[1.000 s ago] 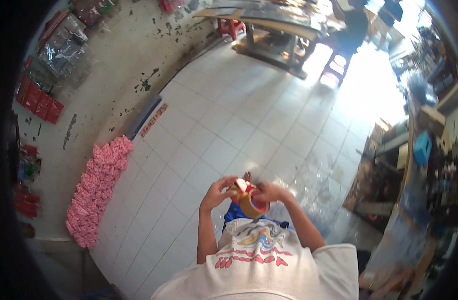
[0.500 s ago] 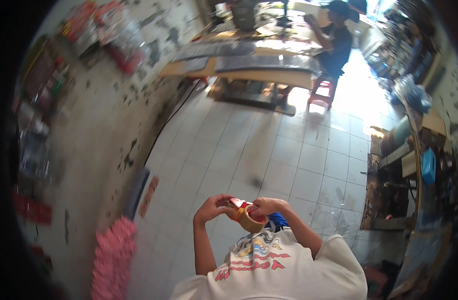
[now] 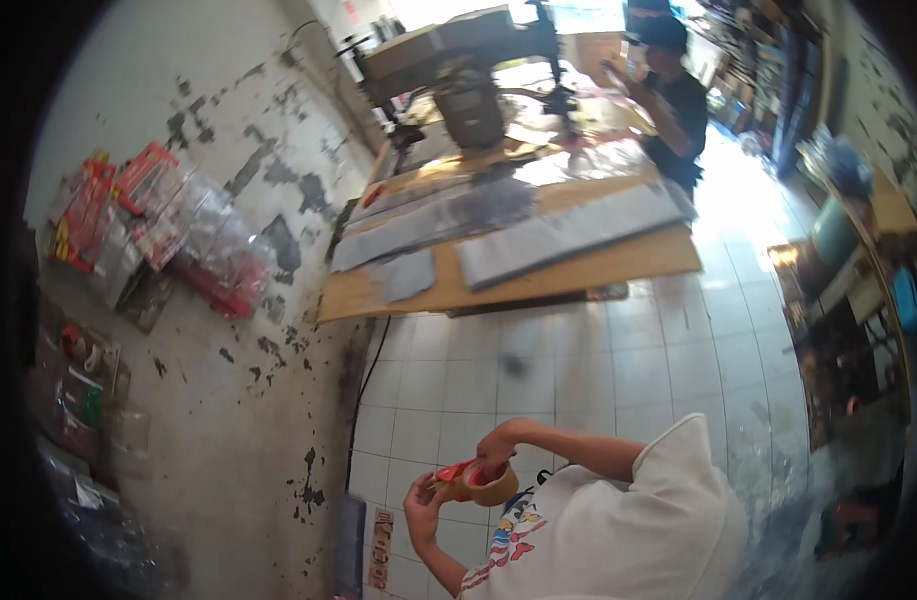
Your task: The person uses a hand-operated press on yellow plastic pieces, trims the edges with a utility knife, and applies red tape to the back of the items.
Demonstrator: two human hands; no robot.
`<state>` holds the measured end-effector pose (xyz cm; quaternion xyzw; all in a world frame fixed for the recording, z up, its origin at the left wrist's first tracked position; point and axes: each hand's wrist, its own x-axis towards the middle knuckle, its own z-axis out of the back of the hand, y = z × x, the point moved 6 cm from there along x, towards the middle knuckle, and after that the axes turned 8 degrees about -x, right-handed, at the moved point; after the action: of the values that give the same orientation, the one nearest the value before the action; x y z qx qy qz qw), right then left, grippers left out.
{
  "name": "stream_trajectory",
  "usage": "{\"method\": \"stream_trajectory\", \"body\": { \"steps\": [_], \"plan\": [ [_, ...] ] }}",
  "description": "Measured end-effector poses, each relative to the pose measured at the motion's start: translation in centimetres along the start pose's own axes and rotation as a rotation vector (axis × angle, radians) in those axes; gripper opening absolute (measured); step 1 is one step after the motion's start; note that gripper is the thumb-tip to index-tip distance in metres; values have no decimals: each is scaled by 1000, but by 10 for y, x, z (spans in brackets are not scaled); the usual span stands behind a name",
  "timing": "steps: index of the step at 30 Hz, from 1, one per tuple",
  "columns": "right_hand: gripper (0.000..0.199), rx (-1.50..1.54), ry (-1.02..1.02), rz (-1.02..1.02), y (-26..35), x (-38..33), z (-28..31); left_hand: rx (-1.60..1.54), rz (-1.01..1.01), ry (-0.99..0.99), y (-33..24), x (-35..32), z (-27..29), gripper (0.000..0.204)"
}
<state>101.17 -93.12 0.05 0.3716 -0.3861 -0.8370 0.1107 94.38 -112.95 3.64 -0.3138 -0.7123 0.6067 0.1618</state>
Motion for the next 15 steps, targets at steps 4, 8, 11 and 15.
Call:
{"method": "stream_trajectory", "body": {
  "steps": [4, 8, 11, 15],
  "plan": [
    [43, -114, 83, 73, 23, 94, 85, 220, 12, -188, -21, 60, 89, 46],
    [41, -133, 77, 79, 31, 180, 155, 174, 12, -178, -39, 141, 161, 43],
    [48, -32, 89, 20, 36, 234, 209, 298, 78, -122, -68, 215, 215, 40],
    [43, 33, -109, -26, 44, 276, 294, 465, 117, 28, -126, 331, 259, 40]
  ]
}}
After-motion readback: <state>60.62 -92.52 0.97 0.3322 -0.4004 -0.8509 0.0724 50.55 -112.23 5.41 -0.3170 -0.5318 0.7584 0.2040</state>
